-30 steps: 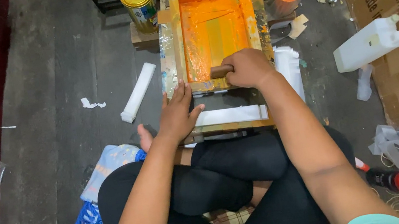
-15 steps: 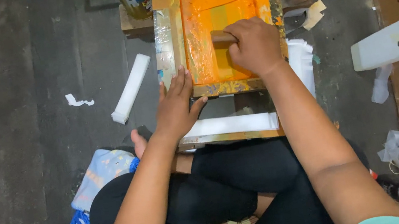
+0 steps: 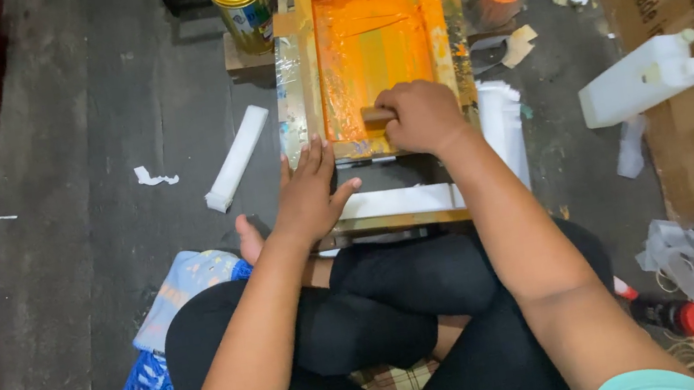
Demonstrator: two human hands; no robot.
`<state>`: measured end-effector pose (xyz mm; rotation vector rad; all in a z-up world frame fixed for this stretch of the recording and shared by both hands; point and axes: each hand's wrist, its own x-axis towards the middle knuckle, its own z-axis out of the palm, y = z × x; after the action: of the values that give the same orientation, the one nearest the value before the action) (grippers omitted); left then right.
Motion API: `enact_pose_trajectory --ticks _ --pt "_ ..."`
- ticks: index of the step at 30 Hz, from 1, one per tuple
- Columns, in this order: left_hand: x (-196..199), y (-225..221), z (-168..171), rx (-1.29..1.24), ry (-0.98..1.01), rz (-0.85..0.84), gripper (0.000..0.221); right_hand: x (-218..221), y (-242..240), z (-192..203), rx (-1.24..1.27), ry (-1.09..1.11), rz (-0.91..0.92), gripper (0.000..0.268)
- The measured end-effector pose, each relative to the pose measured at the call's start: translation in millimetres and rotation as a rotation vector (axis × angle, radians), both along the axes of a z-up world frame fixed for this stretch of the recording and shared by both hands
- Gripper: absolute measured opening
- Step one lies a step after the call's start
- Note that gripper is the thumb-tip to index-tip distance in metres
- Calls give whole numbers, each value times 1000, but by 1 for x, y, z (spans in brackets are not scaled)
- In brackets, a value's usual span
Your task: Manual screen printing of small translucent strips using orange ink and a squeegee.
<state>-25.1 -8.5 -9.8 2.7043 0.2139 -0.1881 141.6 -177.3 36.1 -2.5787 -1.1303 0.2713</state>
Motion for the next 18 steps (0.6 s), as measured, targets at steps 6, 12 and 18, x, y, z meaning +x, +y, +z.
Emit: enact_pose_trajectory --ticks 6,12,18 --pt "-12 -5 9 -13 -13 19 79 -3 -6 -15 -8 -52 41 19" --pt "-3 -1 4 -40 -12 42 78 14 -1 -26 76 -123 5 12" --pt "19 6 7 -117 -40 70 77 39 6 -44 186 -296 -16 33"
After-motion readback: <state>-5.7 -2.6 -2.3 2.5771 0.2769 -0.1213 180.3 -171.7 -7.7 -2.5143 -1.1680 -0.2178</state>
